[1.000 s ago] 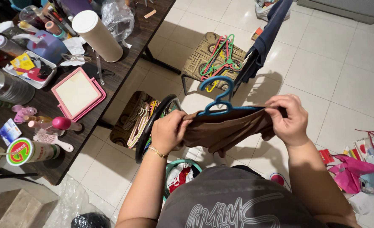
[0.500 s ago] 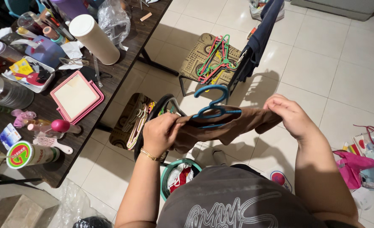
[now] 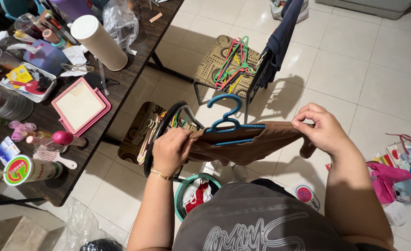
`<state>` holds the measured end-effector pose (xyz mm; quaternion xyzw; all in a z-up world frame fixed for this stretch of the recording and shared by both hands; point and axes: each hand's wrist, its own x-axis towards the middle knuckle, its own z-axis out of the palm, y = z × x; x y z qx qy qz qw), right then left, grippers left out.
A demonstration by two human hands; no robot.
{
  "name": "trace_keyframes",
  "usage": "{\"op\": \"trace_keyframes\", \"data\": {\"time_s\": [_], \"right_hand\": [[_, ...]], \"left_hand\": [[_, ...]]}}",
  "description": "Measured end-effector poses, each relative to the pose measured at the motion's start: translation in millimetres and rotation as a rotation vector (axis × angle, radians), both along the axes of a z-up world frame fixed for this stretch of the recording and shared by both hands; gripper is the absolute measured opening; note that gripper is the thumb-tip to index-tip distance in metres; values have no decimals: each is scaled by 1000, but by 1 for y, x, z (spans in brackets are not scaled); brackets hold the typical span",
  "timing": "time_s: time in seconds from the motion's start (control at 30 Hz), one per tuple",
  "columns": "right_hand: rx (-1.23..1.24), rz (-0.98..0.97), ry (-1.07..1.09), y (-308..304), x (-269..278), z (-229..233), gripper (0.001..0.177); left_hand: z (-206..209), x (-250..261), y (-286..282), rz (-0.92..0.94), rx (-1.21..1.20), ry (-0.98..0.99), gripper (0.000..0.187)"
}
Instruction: The person takes clothing items from a bucket and places them onto hangers by hand, then handles the remaining laundry inside the bucket.
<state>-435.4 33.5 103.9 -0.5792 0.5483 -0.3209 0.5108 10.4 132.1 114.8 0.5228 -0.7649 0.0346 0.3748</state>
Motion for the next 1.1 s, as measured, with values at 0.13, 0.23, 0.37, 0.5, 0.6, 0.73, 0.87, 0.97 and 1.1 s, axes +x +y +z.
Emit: {"op": "trace_keyframes", "data": {"time_s": [0.13,0.23,0.37,0.5,0.6,0.73,0.87,0.97,1.1], "right_hand": [[-444,35,211,3,-8,-10,10],[-667,14,249,11,-12,-12,10],[-675,71,186,16,-9,3,16],[-448,22,67,23,14,22,36],[-437,103,197,24,24,19,40],[-777,148,387,23,26,3,17],[-812,66,331,31,23,4,13],[-776,52,330,35,20,9,14],[-785,1,339,41,7,9,15]], "left_hand": [[-5,-6,-1,15,10,41,18],[-10,-11,-4,29,12,98,18],[-11,-14,-5,25,31,126,16],[-8,-23,-7,9,91,105,15],[-3,-30,-7,-51,63,104,17],[5,-30,-7,-59,80,98,18],[11,-25,-5,-93,40,94,21],[11,-21,-6,-86,137,66,17],[1,-9,-4,-131,132,26,15]]}}
